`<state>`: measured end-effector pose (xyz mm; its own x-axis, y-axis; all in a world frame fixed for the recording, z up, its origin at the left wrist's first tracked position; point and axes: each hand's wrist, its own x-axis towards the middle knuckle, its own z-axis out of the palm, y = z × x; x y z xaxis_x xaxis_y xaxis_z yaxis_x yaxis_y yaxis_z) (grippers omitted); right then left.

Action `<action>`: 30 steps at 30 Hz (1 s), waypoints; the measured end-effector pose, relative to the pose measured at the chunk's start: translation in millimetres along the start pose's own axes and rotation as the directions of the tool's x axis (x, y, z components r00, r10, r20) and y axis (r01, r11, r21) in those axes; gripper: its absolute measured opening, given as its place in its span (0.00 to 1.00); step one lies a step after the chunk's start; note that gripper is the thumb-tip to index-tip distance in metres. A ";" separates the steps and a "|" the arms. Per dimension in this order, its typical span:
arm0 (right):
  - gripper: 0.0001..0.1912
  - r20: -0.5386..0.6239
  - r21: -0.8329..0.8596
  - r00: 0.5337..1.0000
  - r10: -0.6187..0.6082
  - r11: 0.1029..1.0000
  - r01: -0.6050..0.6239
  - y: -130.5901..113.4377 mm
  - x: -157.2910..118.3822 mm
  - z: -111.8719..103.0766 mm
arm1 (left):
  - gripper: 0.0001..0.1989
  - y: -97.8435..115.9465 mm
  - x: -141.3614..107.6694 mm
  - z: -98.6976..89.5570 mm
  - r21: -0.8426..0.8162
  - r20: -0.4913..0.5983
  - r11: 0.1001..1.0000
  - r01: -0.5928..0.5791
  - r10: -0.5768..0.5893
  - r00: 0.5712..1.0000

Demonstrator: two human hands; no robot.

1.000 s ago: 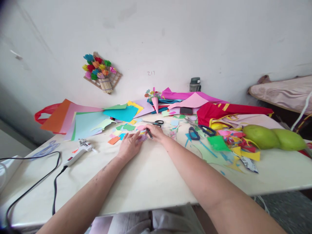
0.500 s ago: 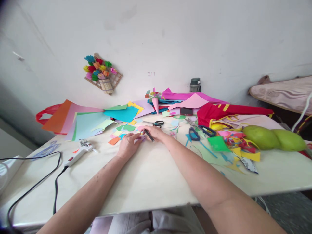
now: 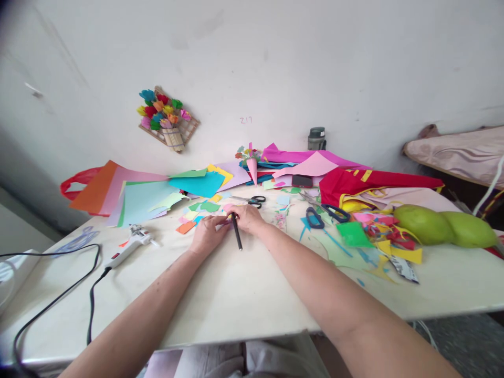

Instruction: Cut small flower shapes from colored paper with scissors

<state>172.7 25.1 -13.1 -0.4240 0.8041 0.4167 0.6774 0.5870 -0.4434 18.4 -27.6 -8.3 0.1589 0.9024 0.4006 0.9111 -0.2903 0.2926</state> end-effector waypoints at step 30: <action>0.10 -0.049 0.205 0.997 0.061 0.978 -0.050 5.0 -1.2 -7.2 | 0.07 -13.7 3.1 -5.6 -0.021 -0.375 1.000 0.022 -0.028 0.927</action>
<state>180.9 26.4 -10.1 -0.3517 0.8330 0.4272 0.5603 0.5529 -0.6167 4.3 -22.6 -6.2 -0.0213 0.7249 0.6886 0.9063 -0.2767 0.3193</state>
